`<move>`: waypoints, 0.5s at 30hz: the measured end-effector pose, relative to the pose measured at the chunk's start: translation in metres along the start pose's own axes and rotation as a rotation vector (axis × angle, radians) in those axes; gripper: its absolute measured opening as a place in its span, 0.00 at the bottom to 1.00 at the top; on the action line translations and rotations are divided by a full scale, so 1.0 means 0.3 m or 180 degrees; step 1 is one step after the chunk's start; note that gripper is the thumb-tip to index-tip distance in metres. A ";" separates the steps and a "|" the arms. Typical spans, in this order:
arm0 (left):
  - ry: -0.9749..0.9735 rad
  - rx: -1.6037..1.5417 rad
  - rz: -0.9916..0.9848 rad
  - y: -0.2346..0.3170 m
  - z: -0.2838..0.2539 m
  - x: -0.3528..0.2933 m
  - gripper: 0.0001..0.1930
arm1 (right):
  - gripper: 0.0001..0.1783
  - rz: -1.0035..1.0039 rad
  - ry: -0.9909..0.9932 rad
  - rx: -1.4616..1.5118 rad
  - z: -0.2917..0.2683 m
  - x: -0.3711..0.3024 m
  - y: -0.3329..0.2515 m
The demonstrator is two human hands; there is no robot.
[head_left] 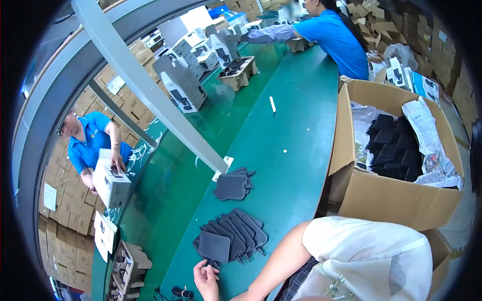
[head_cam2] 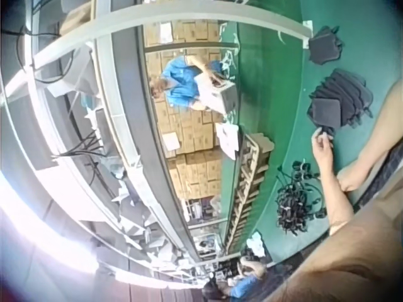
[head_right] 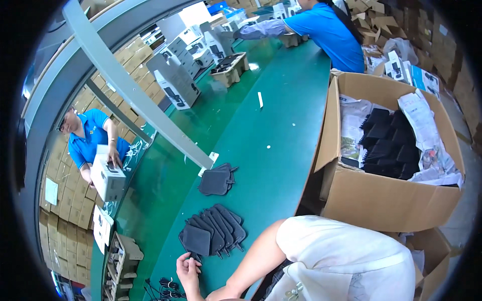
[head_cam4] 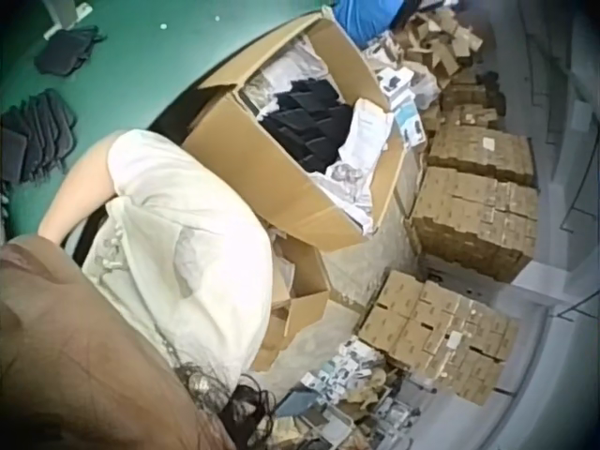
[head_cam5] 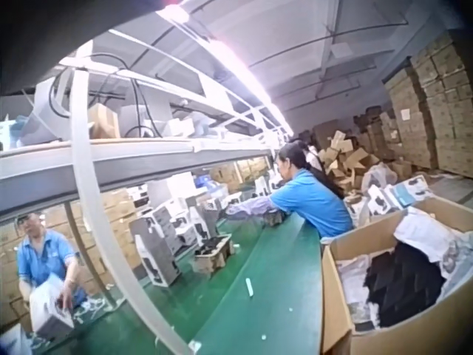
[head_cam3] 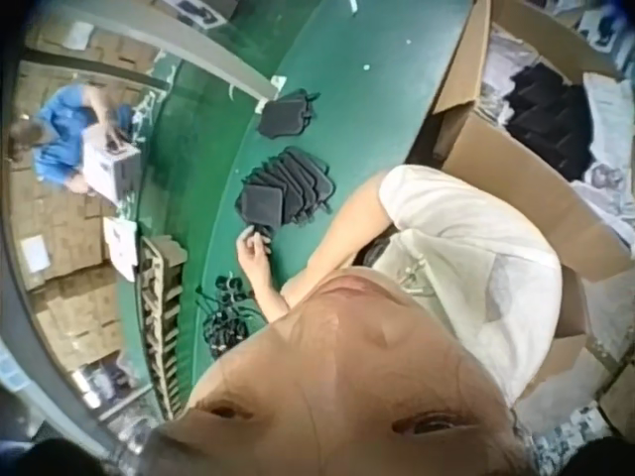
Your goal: Assembling and organizing electronic components and cables at a production line station.
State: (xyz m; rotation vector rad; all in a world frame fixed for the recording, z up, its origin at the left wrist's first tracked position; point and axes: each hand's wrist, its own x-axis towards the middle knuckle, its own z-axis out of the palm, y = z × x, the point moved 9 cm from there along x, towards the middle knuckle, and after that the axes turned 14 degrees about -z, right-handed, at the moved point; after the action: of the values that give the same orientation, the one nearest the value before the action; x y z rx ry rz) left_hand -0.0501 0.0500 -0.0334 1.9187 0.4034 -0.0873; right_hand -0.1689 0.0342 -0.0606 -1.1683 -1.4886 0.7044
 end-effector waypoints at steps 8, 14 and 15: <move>-0.0077 -0.0040 -0.0113 -0.048 -0.010 0.022 0.07 | 0.19 -0.0820 -0.0941 -0.1249 0.025 0.006 -0.102; -0.0007 0.0079 -0.0133 -0.046 -0.015 0.022 0.08 | 0.11 -0.1846 0.0012 -0.0627 -0.005 0.001 -0.140; -0.0013 0.0050 -0.0119 -0.049 -0.012 0.026 0.08 | 0.10 -0.1811 0.0101 -0.0710 -0.006 0.000 -0.132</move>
State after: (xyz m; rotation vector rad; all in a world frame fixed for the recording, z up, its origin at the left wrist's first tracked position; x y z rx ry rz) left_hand -0.0479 0.0600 -0.0471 1.9264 0.4371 -0.1190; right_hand -0.1790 0.0203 -0.0249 -0.8426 -1.7934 0.1338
